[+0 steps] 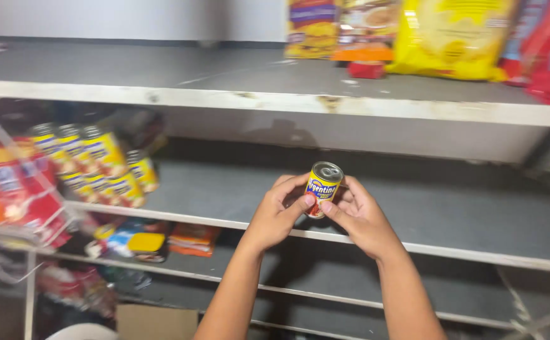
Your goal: Organizing and restocking various canned food items on retail shelves.
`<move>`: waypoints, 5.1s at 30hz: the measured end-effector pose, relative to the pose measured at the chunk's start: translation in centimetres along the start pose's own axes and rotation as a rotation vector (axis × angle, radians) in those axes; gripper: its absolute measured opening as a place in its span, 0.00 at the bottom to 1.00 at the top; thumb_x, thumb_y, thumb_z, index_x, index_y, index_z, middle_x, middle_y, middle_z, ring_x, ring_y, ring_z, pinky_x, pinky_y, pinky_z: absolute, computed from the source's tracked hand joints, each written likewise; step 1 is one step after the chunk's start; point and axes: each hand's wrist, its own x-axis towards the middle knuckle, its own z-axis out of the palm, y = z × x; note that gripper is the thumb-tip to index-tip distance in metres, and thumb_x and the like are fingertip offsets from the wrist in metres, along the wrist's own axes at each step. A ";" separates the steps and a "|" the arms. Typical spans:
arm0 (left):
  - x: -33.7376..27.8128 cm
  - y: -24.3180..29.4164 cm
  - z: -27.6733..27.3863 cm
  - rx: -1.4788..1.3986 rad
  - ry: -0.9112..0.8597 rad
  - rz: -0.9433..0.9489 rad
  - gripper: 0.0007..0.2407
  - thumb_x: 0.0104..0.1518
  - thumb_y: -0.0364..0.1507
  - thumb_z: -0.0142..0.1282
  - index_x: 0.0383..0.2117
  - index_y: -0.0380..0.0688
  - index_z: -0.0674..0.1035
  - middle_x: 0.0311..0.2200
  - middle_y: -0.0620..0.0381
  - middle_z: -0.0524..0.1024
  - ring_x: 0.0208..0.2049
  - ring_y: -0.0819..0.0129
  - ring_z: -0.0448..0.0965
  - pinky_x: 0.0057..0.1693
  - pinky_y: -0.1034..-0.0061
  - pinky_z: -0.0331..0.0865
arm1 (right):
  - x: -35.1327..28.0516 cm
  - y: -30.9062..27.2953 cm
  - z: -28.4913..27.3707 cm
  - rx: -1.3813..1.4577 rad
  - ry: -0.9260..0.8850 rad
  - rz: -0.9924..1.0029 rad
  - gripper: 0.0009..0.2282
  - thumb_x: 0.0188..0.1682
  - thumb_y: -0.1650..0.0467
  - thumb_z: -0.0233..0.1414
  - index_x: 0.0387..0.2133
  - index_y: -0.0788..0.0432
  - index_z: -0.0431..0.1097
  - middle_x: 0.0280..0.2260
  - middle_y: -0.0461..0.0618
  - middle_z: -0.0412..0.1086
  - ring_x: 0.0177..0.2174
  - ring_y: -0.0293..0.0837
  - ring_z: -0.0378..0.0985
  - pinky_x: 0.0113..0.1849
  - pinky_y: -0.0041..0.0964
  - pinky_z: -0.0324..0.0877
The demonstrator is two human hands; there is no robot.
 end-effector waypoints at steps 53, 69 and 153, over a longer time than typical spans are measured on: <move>-7.2 4.5 -22.1 0.996 1.137 0.124 0.21 0.52 0.28 0.67 0.51 0.34 0.72 0.45 0.46 0.72 0.41 0.60 0.77 0.46 0.68 0.75 | 26.5 12.2 27.5 0.027 -0.497 -0.058 0.29 0.48 0.68 0.59 0.62 0.63 0.56 0.55 0.62 0.68 0.57 0.51 0.70 0.58 0.44 0.65; -7.2 4.2 -22.3 1.035 1.121 0.145 0.20 0.53 0.28 0.67 0.50 0.34 0.74 0.44 0.46 0.74 0.40 0.60 0.78 0.47 0.68 0.75 | 26.8 12.8 26.6 -0.036 -0.566 -0.048 0.41 0.35 0.80 0.62 0.65 0.59 0.49 0.59 0.56 0.64 0.56 0.49 0.70 0.55 0.44 0.71; -1.9 0.8 -7.5 0.259 0.632 0.236 0.13 0.62 0.26 0.55 0.53 0.37 0.74 0.47 0.52 0.75 0.43 0.73 0.74 0.50 0.78 0.71 | 6.1 -2.7 13.8 -0.727 0.047 -0.509 0.17 0.44 0.74 0.61 0.47 0.66 0.71 0.43 0.58 0.75 0.44 0.51 0.80 0.45 0.40 0.74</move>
